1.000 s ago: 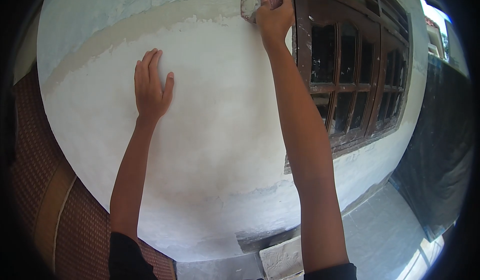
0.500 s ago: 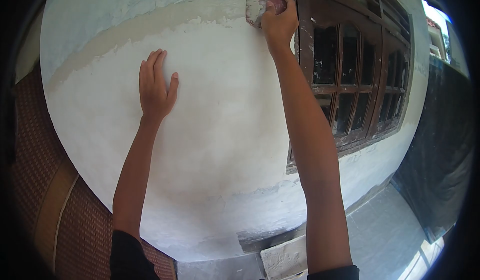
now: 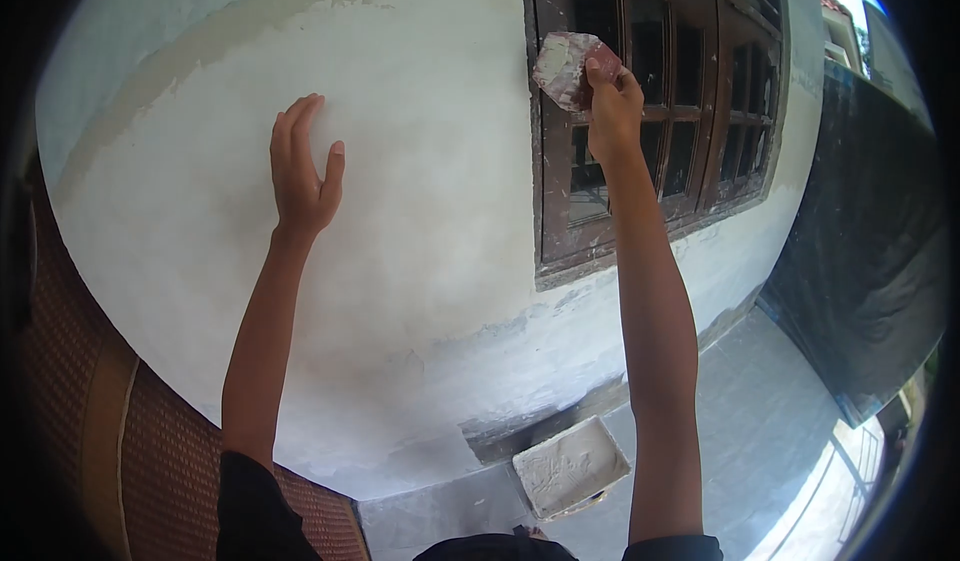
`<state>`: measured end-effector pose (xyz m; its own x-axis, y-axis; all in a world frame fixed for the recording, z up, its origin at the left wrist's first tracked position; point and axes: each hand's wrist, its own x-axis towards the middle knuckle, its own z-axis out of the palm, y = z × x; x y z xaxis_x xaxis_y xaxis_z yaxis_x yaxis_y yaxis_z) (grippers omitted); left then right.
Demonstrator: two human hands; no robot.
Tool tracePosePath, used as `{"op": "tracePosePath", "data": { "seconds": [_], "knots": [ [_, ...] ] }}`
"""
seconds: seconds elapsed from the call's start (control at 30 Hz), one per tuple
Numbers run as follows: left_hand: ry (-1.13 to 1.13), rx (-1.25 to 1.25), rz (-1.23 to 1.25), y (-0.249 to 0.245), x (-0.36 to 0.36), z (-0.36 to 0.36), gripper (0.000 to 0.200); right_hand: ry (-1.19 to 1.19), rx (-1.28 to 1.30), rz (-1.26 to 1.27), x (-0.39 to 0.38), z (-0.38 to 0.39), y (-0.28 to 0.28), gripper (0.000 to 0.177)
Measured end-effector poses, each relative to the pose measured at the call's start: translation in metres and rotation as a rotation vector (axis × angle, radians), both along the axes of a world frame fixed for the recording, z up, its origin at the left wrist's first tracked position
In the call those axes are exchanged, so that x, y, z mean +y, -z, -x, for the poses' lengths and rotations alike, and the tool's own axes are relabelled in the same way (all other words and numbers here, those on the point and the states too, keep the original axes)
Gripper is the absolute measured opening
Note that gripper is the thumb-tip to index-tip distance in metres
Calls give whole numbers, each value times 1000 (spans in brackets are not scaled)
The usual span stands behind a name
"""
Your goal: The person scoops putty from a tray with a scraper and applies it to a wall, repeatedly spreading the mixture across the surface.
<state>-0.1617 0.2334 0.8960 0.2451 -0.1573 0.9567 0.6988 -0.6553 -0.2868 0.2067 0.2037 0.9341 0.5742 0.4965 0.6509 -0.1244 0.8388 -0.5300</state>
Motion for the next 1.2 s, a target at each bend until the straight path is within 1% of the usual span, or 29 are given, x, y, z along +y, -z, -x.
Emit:
{"op": "tracePosePath", "data": {
  "seconds": [0.07,0.13,0.2,0.27,0.47,0.6,0.7,0.8,0.87,0.9,0.93,0.97,1.0,1.07,1.1,1.17,1.2],
  "knots": [
    [83,58,43,29,-4,-28,49,-50,28,34,-18,-6,37,29],
    [332,108,161,63,-7,-59,48,-14,46,81,-36,-13,79,29],
    [392,157,218,103,-9,-86,47,-18,82,151,-59,-21,123,28],
    [494,176,373,150,-12,-112,46,-4,115,284,-85,-30,170,28],
    [616,213,767,299,-26,-170,46,68,250,585,-142,-68,332,25],
    [615,220,1055,396,-45,-184,42,133,305,784,-176,-84,433,27],
    [609,203,1232,470,-63,-188,39,155,356,867,-196,-85,497,28],
    [614,167,1379,544,-87,-189,36,190,344,991,-211,-91,565,26],
    [599,127,1440,596,-107,-189,32,251,235,1138,-223,-93,614,26],
    [588,114,1511,621,-117,-188,31,239,242,1166,-228,-95,637,26],
    [575,96,1579,645,-128,-186,29,267,180,1214,-231,-94,659,26],
    [569,50,1610,669,-139,-185,27,295,118,1262,-236,-92,681,26],
    [556,45,1632,692,-149,-183,27,282,119,1284,-239,-92,701,26],
    [520,12,1720,726,-171,-180,27,325,-29,1398,-246,-89,737,28],
    [508,10,1738,743,-180,-179,27,312,-28,1416,-250,-90,757,28],
    [454,-48,1806,775,-194,-175,28,459,-330,1477,-253,-89,795,29],
    [443,-48,1822,790,-199,-173,28,447,-330,1492,-256,-88,813,29]
  ]
}}
